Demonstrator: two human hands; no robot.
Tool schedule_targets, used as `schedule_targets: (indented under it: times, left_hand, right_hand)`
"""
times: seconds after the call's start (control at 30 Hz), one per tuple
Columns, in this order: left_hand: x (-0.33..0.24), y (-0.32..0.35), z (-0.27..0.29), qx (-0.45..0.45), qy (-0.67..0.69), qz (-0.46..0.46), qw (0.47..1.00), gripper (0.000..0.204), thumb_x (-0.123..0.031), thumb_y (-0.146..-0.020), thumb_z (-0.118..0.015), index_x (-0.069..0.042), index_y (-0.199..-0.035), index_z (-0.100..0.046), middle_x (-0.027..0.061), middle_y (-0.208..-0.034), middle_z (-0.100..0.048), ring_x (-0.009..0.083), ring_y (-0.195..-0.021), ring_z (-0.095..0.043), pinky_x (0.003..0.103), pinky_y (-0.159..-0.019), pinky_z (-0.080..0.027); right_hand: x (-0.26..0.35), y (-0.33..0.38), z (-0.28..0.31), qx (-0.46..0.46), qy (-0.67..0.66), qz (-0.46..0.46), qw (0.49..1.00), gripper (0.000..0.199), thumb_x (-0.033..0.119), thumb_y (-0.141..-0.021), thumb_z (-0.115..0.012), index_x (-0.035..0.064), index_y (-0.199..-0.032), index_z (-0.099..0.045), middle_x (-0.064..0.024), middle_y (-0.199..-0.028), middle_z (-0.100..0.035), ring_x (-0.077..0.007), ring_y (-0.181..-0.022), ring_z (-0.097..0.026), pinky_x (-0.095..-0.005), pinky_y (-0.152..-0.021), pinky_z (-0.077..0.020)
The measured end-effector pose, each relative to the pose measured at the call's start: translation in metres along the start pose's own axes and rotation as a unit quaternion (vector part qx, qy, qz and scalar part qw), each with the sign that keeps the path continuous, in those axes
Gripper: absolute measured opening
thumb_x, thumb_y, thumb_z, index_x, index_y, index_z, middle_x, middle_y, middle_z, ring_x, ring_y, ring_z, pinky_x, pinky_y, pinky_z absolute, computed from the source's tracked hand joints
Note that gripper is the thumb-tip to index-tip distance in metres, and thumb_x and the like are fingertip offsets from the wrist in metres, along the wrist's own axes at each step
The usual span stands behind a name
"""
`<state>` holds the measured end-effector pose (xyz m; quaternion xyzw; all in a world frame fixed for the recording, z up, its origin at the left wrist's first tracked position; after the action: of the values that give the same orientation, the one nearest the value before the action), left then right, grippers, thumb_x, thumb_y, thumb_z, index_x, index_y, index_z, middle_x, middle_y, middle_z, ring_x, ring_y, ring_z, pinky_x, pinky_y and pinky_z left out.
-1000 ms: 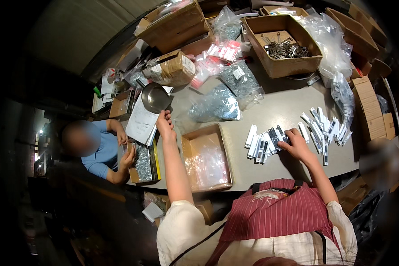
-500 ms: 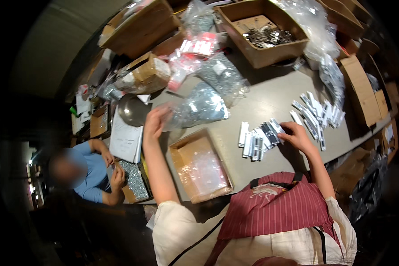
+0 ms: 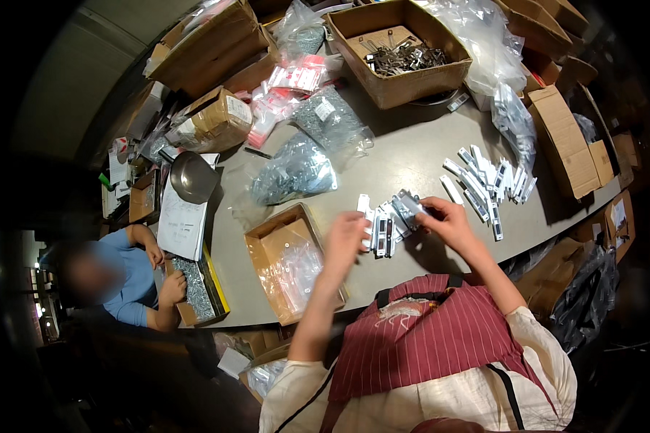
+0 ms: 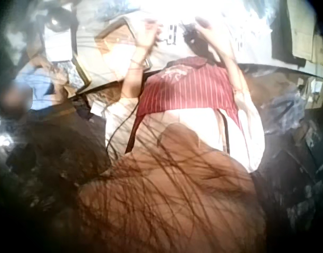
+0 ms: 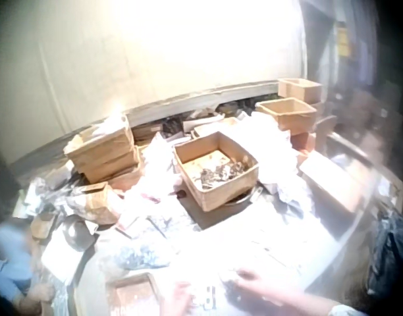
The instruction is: The person opens a plastic bag containing small white hardware pieces and uses a small tool to separate and arrange them on the table. They repeatedly pick up individual pieces, manipulate them with the tool, and place them into a growing pile.
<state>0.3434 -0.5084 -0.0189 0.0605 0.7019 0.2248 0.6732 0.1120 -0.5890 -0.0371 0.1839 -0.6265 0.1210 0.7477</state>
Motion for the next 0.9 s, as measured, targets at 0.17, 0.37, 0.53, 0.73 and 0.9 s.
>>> schedule_targets:
  times: [0.17, 0.37, 0.53, 0.73, 0.9]
  left_hand:
    - [0.028, -0.009, -0.061, 0.094, 0.040, 0.049, 0.994, 0.033, -0.036, -0.097, -0.064, -0.003, -0.095, -0.061, 0.0038, -0.072, -0.065, 0.0065, -0.055, -0.055, 0.020, -0.046, -0.042]
    - [0.035, 0.008, -0.070, 0.154, 0.055, 0.058, 0.985, 0.027, -0.029, -0.097, -0.066, -0.007, -0.083, -0.060, 0.0011, -0.068, -0.065, 0.0035, -0.053, -0.053, 0.019, -0.045, -0.037]
    - [0.050, 0.021, -0.060, 0.136, 0.075, 0.033, 0.987, 0.028, -0.028, -0.095, -0.069, -0.007, -0.078, -0.060, 0.0008, -0.064, -0.064, 0.0038, -0.050, -0.051, 0.020, -0.043, -0.035]
    - [0.037, 0.027, -0.045, 0.008, 0.121, -0.030, 0.992, 0.031, -0.029, -0.093, -0.069, -0.005, -0.073, -0.063, 0.0019, -0.059, -0.060, 0.0083, -0.046, -0.052, 0.023, -0.044, -0.036]
    - [0.040, 0.032, -0.063, 0.082, 0.394, -0.022, 0.915, 0.030, -0.022, -0.099, -0.053, -0.007, -0.073, -0.055, 0.0040, -0.056, -0.051, 0.0132, -0.045, -0.044, 0.027, -0.045, -0.032]
  right_hand:
    - [0.072, 0.030, -0.020, -0.002, 0.266, 0.271, 0.925, 0.028, 0.010, -0.084, -0.072, 0.0017, -0.110, -0.067, -0.0138, -0.102, -0.066, -0.0281, -0.082, -0.067, -0.0335, -0.068, -0.0540]
    - [0.013, 0.033, -0.017, 0.164, -0.166, -0.090, 0.968, 0.029, 0.019, -0.088, -0.075, 0.0041, -0.110, -0.065, -0.0045, -0.092, -0.063, -0.0111, -0.076, -0.059, -0.0259, -0.064, -0.0489]
    - [0.014, 0.058, -0.043, 0.340, -0.177, -0.236, 0.893, 0.029, 0.030, -0.095, -0.068, 0.0023, -0.103, -0.065, 0.0029, -0.069, -0.056, -0.0031, -0.059, -0.050, -0.0208, -0.053, -0.0386]
    - [0.015, 0.042, -0.041, 0.232, -0.168, -0.161, 0.944, 0.027, 0.033, -0.096, -0.065, 0.0076, -0.088, -0.065, 0.0077, -0.066, -0.051, -0.0023, -0.055, -0.044, -0.0197, -0.047, -0.0310]
    - [0.027, 0.040, -0.048, 0.192, -0.239, -0.157, 0.939, 0.028, 0.035, -0.098, -0.062, 0.0077, -0.092, -0.059, 0.0054, -0.066, -0.052, -0.0024, -0.051, -0.043, -0.0190, -0.044, -0.0301]
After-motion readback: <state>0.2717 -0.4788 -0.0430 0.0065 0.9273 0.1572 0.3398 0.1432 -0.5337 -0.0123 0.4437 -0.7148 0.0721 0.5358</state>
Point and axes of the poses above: each hand's wrist, its own y-axis away from the middle knuckle, its own z-axis out of the back of the hand, x = y × z, the point moved 7 cm from there along -y, towards the middle knuckle
